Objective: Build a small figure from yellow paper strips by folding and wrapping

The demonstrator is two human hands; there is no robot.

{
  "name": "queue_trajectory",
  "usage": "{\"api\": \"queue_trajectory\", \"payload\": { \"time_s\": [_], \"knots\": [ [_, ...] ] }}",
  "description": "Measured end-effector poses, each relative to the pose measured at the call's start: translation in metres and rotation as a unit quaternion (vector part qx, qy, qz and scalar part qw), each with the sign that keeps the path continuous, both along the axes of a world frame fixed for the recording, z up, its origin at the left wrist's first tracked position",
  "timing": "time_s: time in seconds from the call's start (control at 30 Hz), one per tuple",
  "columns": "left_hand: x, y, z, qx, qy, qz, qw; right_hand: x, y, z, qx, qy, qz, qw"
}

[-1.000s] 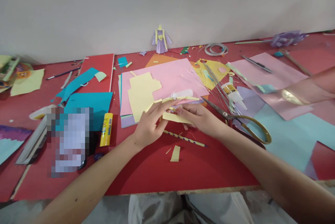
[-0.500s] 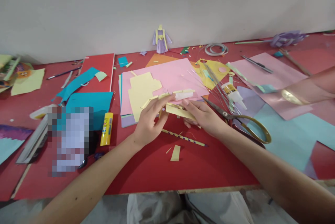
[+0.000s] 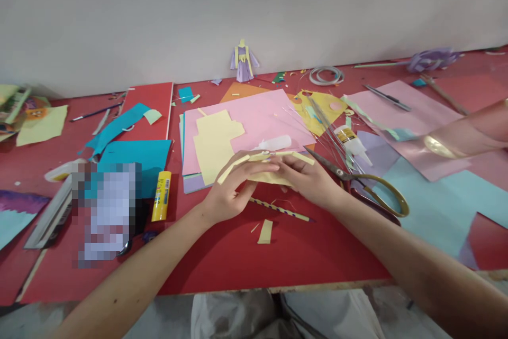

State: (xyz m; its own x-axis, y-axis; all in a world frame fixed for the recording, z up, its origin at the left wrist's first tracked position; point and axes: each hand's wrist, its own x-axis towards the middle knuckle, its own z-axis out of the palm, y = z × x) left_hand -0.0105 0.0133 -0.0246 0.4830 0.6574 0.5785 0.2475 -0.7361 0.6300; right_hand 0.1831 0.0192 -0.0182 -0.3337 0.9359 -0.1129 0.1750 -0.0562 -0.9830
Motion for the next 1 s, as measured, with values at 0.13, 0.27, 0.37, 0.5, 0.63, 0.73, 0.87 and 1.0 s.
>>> {"api": "queue_trajectory", "payload": {
  "time_s": [0.13,0.27,0.37,0.5,0.63,0.73,0.87,1.0],
  "knots": [
    [0.001,0.0,0.004,-0.091,-0.069,0.021,0.993,0.002,0.0,-0.002,0.139,-0.082,-0.053,0.985],
    [0.004,-0.001,0.004,-0.184,-0.129,0.017,0.974,0.002,-0.001,-0.003,0.25,-0.203,-0.088,0.943],
    [0.009,-0.001,-0.003,-0.243,-0.188,0.011,0.952,0.003,-0.003,-0.004,0.323,-0.275,-0.105,0.899],
    [0.014,-0.002,-0.01,-0.262,-0.231,0.014,0.937,0.004,-0.005,-0.007,0.407,-0.335,-0.118,0.841],
    [0.015,-0.003,-0.01,-0.278,-0.229,0.022,0.933,0.003,-0.005,-0.007,0.441,-0.365,-0.122,0.811],
    [0.014,-0.003,-0.009,-0.313,-0.241,0.022,0.918,0.002,-0.004,-0.008,0.444,-0.384,-0.124,0.8],
    [0.012,-0.001,-0.011,-0.355,-0.254,0.036,0.899,0.001,-0.001,-0.01,0.425,-0.379,-0.122,0.813],
    [0.011,0.001,-0.012,-0.376,-0.259,0.056,0.888,0.002,0.0,-0.01,0.379,-0.337,-0.119,0.854]
  ]
}}
